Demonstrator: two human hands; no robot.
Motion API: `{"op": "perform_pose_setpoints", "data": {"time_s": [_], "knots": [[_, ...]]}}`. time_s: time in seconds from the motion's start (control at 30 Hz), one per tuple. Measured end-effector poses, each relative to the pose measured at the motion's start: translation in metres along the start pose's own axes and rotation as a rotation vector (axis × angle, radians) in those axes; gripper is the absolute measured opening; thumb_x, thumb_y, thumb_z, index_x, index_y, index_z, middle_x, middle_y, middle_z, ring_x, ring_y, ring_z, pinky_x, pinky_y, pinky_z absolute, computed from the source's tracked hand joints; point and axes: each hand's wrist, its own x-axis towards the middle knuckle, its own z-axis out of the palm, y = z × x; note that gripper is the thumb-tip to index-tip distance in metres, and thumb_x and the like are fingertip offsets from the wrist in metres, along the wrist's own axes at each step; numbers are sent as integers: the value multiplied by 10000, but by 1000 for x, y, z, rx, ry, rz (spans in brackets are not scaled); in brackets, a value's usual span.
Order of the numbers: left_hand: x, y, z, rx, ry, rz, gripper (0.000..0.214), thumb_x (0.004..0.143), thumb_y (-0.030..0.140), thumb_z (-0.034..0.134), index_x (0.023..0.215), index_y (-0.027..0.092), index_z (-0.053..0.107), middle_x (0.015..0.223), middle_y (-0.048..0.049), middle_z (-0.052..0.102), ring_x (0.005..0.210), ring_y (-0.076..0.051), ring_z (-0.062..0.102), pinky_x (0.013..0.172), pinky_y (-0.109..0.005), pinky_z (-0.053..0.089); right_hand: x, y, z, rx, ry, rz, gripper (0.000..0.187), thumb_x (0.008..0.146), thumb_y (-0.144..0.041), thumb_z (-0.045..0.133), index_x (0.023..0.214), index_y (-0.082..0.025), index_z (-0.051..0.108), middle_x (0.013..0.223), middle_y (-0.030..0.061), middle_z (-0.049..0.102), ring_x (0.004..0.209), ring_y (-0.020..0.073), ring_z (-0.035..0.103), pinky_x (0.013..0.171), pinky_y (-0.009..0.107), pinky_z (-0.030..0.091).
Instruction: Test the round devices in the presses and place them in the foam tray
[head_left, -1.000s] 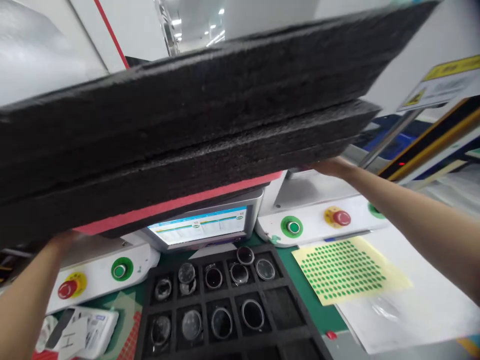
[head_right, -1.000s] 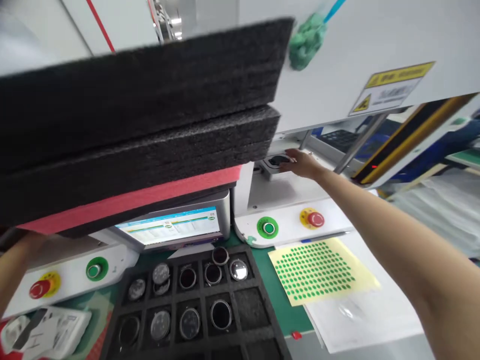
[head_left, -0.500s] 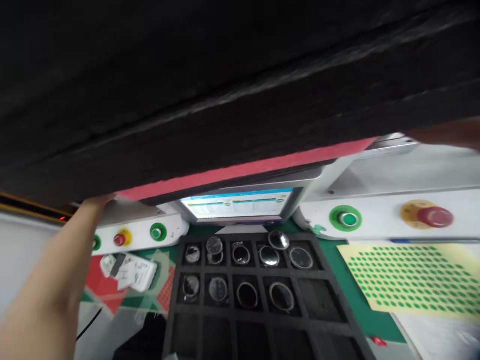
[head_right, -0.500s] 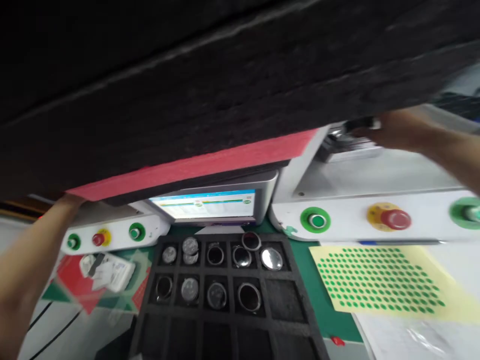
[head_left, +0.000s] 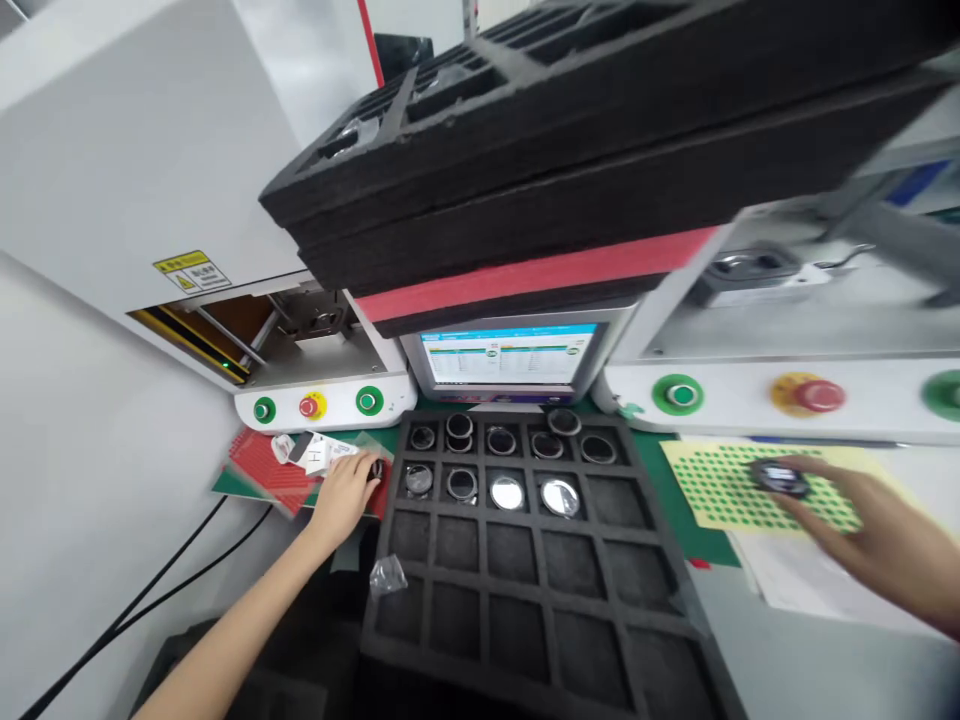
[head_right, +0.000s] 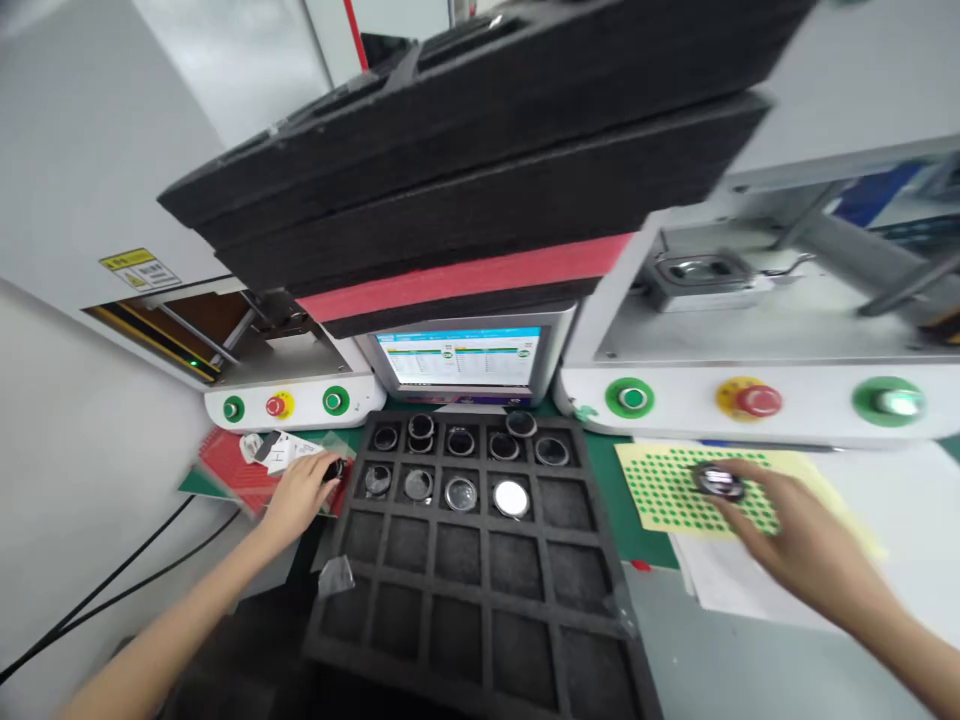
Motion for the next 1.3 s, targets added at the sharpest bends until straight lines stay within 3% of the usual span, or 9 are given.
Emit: {"op": "perform_pose_setpoints", "data": {"time_s": [0.1,0.2,0.4,0.53,0.67,0.77,1.07,1.17,1.3], "knots": [[3,9,15,3,-1,11,259,808,95,527,1027,206,612,1077,-132,706,1029,-324,655,944,-496,480,-16,-6,3,53,-44,-13,340,922,-546,379,976,-242,524,915,195,687,845,326,679,741,446,552],[6,10,18,-7,22,28,270,804,86,510,1026,203,609,1050,-146,713,1004,-334,666,932,-505,484,-21,-15,7,69,-55,20,167,872,-380,466,985,-264,507,941,198,694,893,364,679,763,470,550],[11,11,-4,-39,62,4,265,823,113,493,1042,200,613,1079,-135,712,1016,-317,674,912,-476,516,-5,-35,-7,121,-25,27,152,834,-304,482,976,-272,524,970,192,687,922,406,666,791,531,538],[42,46,-13,-70,18,33,248,938,210,422,1093,182,613,1134,-117,689,1073,-252,645,953,-393,501,32,-72,5,190,-87,-81,179,889,-291,459,1033,-243,552,1087,141,665,1060,338,631,934,516,497],[86,93,-1,-73,-77,93,309,895,294,583,1162,139,585,1167,-119,643,1110,-257,599,935,-410,491,75,-122,40,228,-238,-211,290,893,-288,594,1155,-169,563,1199,110,621,1124,266,595,959,466,491],[110,108,5,-63,-114,83,345,876,319,626,1153,118,582,1156,-126,613,1100,-262,582,900,-428,493,97,-143,61,211,-307,-224,376,904,-328,634,1220,-144,548,1229,114,591,1134,265,576,932,467,502],[129,99,9,-87,-187,79,262,873,348,648,1029,138,629,1049,-73,648,949,-208,629,845,-411,525,104,-142,79,180,-349,-132,345,927,-323,614,1221,-155,551,1184,101,606,1025,233,622,875,435,535],[127,97,12,-105,-137,114,221,871,327,653,979,134,637,997,-62,658,891,-191,639,805,-389,541,101,-146,75,184,-312,-135,358,915,-287,620,1231,-143,536,1128,100,636,976,229,646,837,419,552],[109,99,5,-136,18,228,244,791,221,719,1008,145,639,1016,-80,668,978,-234,638,857,-409,547,88,-154,56,204,-224,-212,437,862,-191,607,1281,-160,488,1180,129,641,1082,266,627,904,438,542]]}}
